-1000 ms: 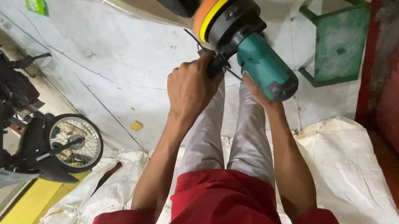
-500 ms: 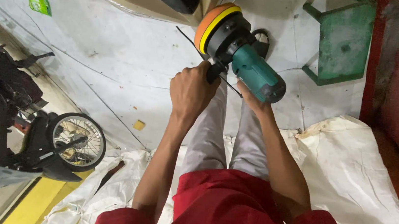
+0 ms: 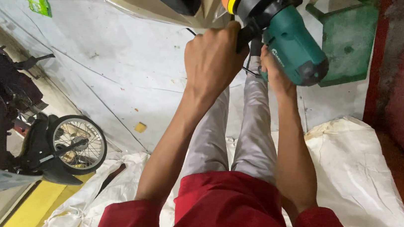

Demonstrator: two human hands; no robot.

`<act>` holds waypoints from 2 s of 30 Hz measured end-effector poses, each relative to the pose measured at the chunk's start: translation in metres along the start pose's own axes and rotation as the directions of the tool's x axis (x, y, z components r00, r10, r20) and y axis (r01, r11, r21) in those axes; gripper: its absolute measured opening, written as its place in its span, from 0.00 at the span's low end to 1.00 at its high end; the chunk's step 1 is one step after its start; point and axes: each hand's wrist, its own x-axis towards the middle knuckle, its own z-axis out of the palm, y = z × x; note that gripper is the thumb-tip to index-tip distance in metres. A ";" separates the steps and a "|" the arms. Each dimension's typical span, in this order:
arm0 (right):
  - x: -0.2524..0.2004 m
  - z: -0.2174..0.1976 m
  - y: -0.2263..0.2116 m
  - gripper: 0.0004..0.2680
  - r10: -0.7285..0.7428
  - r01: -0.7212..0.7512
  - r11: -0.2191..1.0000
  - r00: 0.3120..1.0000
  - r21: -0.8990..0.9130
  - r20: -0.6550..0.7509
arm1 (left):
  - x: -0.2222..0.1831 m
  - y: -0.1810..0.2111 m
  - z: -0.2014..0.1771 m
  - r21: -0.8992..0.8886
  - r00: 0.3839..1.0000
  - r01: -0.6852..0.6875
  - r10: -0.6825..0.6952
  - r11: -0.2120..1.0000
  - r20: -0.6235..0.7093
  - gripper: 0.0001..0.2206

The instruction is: The person uses a green electric polisher with a yellow and orange pad to polish the front fairing of a beige motorcycle. They move the tool across the surface, focusing on the area around the headlight and the lower front panel.

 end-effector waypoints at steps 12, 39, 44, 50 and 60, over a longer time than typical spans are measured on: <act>-0.046 0.042 0.029 0.06 0.150 -0.157 0.974 0.987 0.166 0.054 | -0.046 -0.024 0.006 -0.009 0.990 0.123 -0.121 0.992 0.078 0.10; -0.016 0.024 -0.014 0.06 0.115 -0.117 0.989 0.993 0.087 0.027 | -0.015 -0.001 -0.012 0.003 0.993 0.076 -0.076 0.997 0.087 0.07; 0.002 0.004 -0.007 0.08 -0.219 0.221 0.975 0.975 0.031 -0.037 | 0.004 0.009 -0.009 0.007 1.000 -0.018 0.018 1.000 -0.024 0.04; -0.020 0.013 -0.023 0.05 0.089 -0.088 0.995 0.996 0.045 -0.013 | -0.012 -0.003 0.005 -0.058 0.999 0.023 -0.021 0.998 0.028 0.08; -0.064 0.039 0.033 0.04 0.216 -0.233 0.964 0.967 0.129 0.132 | -0.050 -0.040 0.036 0.031 0.942 0.205 -0.205 0.978 0.265 0.08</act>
